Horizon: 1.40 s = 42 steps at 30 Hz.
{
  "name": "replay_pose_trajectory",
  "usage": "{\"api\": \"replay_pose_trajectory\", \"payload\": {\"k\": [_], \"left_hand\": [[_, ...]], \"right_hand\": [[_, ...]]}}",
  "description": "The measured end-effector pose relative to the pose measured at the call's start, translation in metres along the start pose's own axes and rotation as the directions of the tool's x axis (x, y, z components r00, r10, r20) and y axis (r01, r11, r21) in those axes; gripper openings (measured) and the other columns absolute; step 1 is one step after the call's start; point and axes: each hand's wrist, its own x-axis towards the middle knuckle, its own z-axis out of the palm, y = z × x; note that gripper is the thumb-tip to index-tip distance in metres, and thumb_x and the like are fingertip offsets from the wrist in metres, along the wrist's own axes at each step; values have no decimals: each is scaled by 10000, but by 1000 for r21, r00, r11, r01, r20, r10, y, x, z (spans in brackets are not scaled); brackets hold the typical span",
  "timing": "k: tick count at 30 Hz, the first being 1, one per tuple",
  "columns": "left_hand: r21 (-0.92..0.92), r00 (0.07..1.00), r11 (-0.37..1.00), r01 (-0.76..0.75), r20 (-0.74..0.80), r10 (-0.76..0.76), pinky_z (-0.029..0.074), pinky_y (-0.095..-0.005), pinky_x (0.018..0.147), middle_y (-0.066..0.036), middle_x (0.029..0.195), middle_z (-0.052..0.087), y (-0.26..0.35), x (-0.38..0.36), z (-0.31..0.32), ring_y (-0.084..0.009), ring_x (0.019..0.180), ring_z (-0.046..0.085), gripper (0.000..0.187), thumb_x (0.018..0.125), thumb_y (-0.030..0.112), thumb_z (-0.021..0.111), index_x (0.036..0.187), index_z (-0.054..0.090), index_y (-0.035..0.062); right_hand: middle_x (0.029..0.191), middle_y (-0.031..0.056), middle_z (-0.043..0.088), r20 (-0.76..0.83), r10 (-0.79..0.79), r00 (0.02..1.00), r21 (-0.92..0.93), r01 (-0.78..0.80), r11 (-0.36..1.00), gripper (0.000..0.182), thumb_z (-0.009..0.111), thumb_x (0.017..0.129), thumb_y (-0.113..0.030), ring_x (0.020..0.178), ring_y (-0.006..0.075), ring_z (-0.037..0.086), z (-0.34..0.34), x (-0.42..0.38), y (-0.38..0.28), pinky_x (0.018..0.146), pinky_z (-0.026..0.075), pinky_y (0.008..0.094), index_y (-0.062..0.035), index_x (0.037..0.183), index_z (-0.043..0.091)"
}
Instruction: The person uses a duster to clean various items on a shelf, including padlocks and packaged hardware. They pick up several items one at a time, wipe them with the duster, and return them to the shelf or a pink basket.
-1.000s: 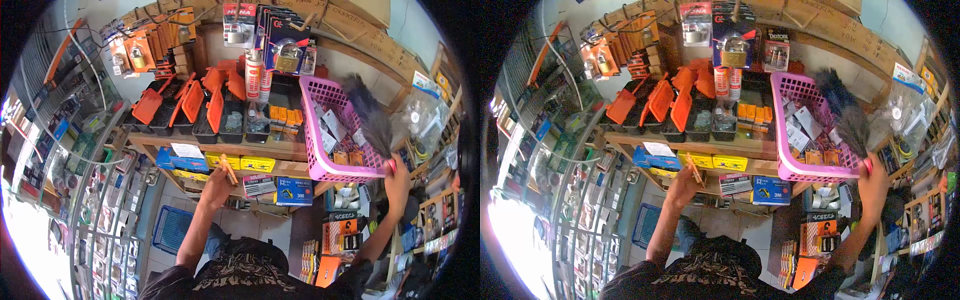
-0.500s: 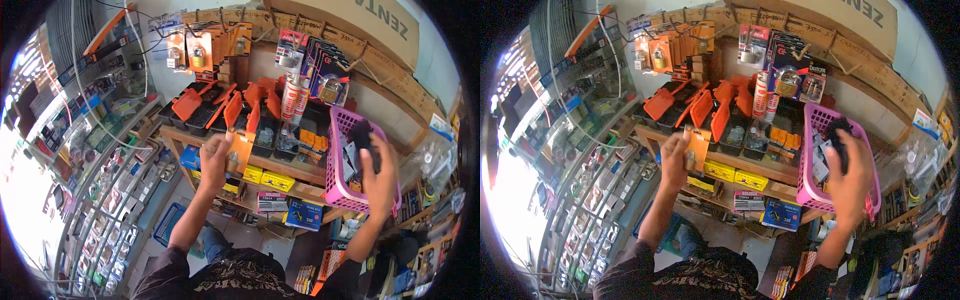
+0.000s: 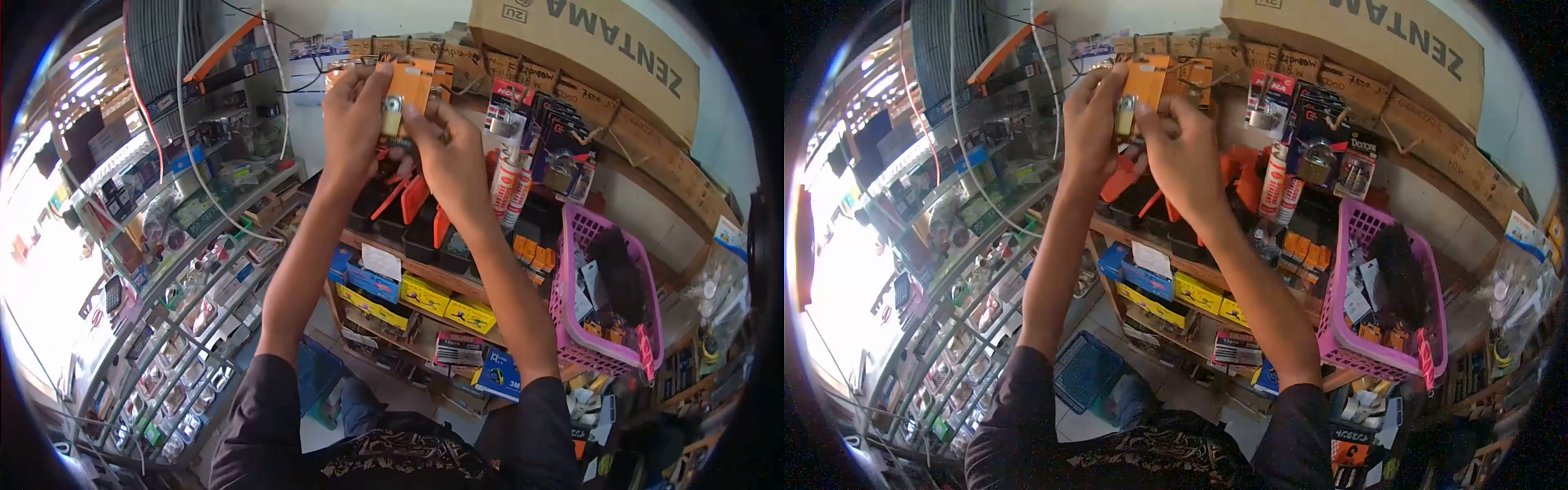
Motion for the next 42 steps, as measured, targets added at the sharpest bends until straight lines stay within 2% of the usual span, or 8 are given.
{"api": "replay_pose_trajectory", "payload": {"k": [3,6,11,22,27,31,36,42], "left_hand": [[24,994,994,-108,31,108,438,-242,543,-45,768,619,-1,25,0,-79,650,542,275,908,216,639,935,638,-58],[101,981,989,109,152,-124,456,-248,483,-54,786,621,3,33,-1,-89,603,579,254,936,197,602,1022,592,-42],[70,976,990,122,172,-132,481,-249,542,-83,845,634,0,33,1,-103,645,598,291,926,190,612,1074,566,-58],[290,969,947,139,158,-190,520,-297,595,-129,919,633,10,44,-8,-167,741,634,353,907,167,607,1176,531,-48],[608,938,790,-79,314,-147,511,-295,567,-97,796,646,1,38,-27,-158,638,628,357,934,169,548,1232,519,-25],[698,907,662,-275,417,-64,507,-315,554,-130,709,645,-18,41,-40,-160,522,607,439,927,140,506,1363,466,125],[859,876,216,-463,481,-35,509,-432,689,-166,807,672,-23,33,-40,-326,729,669,538,921,190,508,1444,388,235],[870,889,249,-426,453,-60,497,-461,735,-183,872,675,-20,29,-39,-376,820,653,602,917,226,542,1476,323,265]], "right_hand": [[659,42,623,-100,25,995,75,-18,997,239,566,972,-251,471,84,558,11,15,0,419,408,211,-15,959,595],[646,49,600,-155,44,987,152,-20,988,216,552,970,-216,471,96,565,15,18,3,407,429,220,-14,893,571],[596,26,573,-293,115,949,251,-40,967,200,533,973,-210,436,87,535,19,19,9,368,396,214,-56,846,546],[612,29,554,-303,169,938,293,-77,953,177,533,960,-197,446,75,527,30,20,10,364,367,196,-62,845,532],[646,39,577,-420,68,905,154,-3,988,210,541,956,-188,507,94,572,13,21,54,379,417,252,-1,862,556],[657,33,583,-446,-164,880,-112,127,986,266,563,965,-212,525,103,556,-12,46,92,484,418,263,16,827,556],[693,123,616,-473,-238,848,-465,-12,885,297,547,967,-316,697,293,636,-42,67,121,637,474,412,-29,924,615],[806,163,673,-507,-261,822,-694,-209,689,316,562,937,-367,813,369,654,-58,89,120,689,496,460,-65,977,644]]}}
